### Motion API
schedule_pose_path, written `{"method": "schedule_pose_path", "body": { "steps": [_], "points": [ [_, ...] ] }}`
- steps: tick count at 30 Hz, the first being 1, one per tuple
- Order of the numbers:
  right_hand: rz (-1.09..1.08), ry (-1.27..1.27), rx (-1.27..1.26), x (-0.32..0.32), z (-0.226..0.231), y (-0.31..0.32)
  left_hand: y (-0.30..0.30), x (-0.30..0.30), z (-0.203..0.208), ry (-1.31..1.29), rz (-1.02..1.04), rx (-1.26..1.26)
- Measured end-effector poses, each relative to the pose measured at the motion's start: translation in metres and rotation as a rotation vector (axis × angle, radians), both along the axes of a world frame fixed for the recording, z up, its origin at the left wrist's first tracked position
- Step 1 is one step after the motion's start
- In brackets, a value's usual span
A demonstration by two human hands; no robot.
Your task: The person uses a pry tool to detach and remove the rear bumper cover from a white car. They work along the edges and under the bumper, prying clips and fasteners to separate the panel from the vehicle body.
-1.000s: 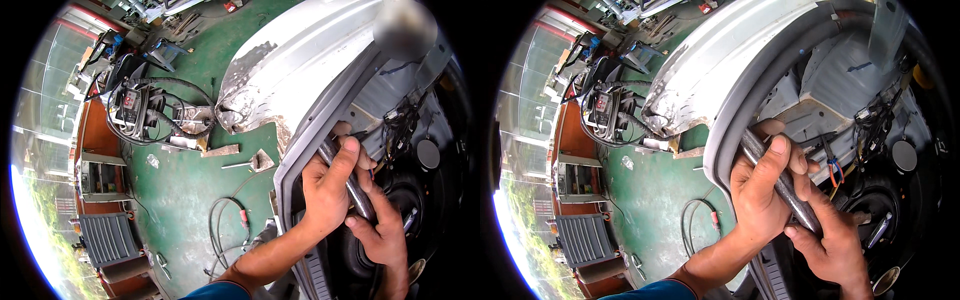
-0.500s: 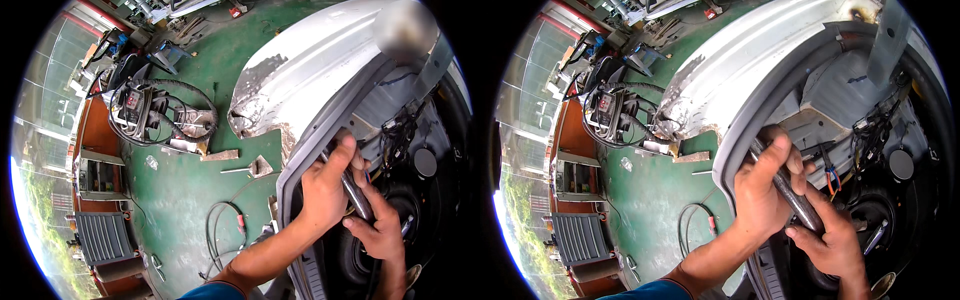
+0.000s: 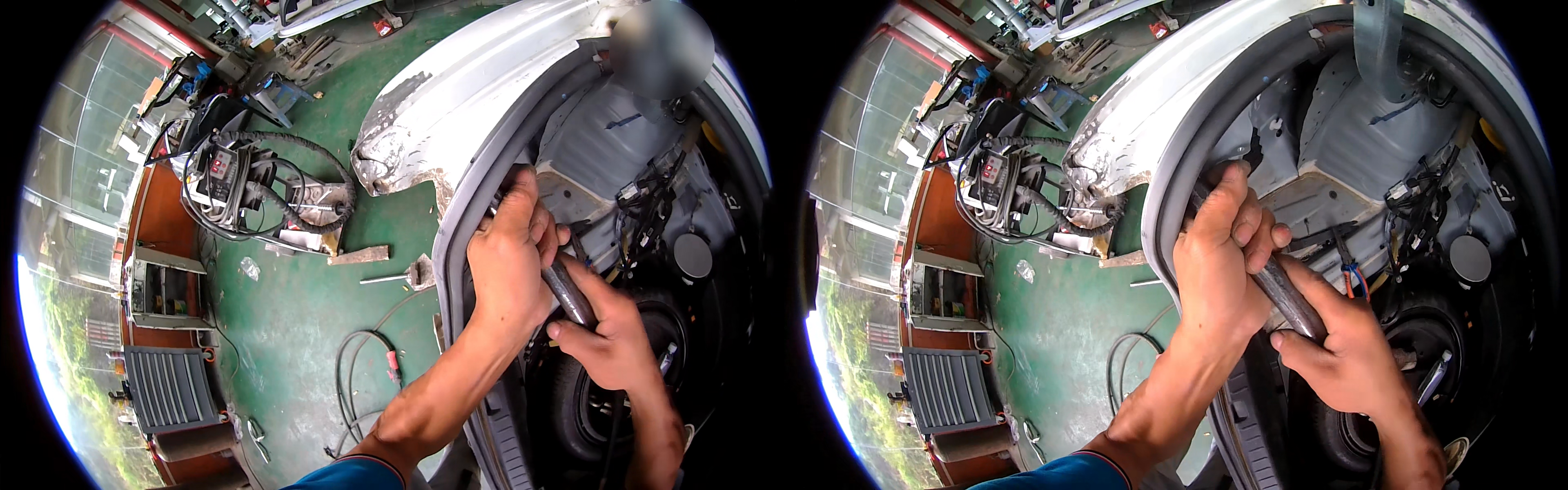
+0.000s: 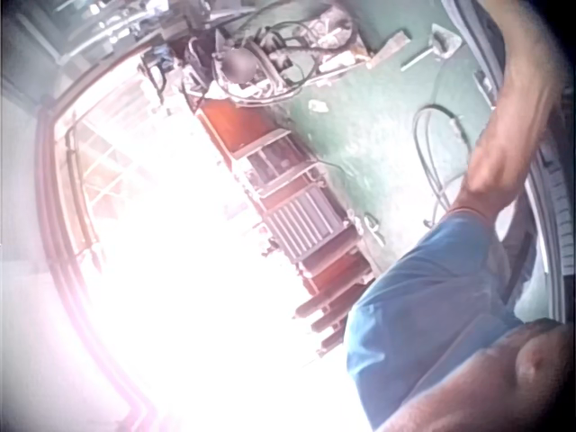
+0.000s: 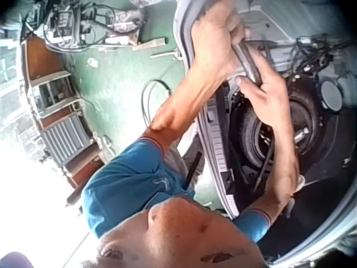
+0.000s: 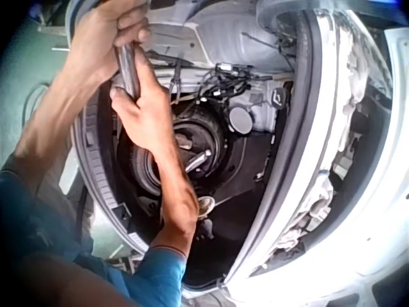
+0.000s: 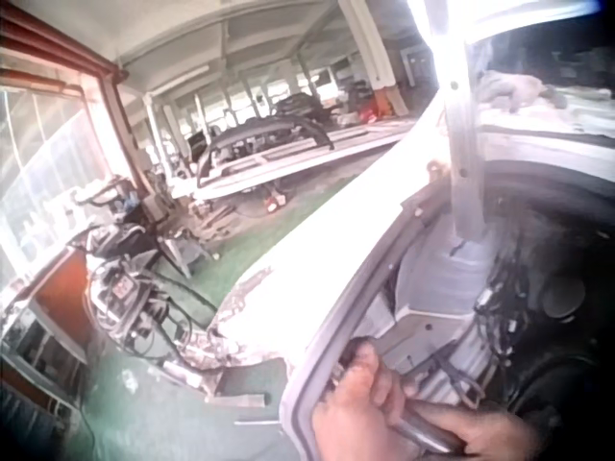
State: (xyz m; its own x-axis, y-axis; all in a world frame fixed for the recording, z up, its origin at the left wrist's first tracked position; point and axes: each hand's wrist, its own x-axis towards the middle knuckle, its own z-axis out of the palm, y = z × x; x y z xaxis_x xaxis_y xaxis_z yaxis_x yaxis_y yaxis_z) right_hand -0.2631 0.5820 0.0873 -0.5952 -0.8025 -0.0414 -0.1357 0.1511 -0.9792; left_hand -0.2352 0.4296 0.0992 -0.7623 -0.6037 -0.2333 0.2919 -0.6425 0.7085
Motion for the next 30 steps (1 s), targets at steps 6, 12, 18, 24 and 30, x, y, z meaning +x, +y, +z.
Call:
{"method": "schedule_pose_path", "body": {
  "steps": [6, 12, 18, 24, 30],
  "points": [
    [-0.012, -0.083, 0.059, -0.002, -0.008, -0.005, -0.003, 0.001, -0.009, -0.030, 0.003, -0.003],
    [-0.023, 0.053, 0.123, -0.007, 0.006, -0.003, -0.008, -0.003, -0.013, 0.102, -0.073, 0.102],
    [-0.143, 0.435, 0.244, 0.014, 0.023, -0.004, -0.011, -0.007, -0.008, 0.227, -0.098, 0.098],
    [-0.095, 0.447, 0.431, 0.007, 0.039, -0.008, -0.017, -0.006, -0.006, 0.346, -0.206, 0.156],
    [-0.058, 0.355, 0.424, -0.003, 0.029, -0.006, -0.008, -0.006, 0.002, 0.162, -0.131, 0.246]
  ]
}}
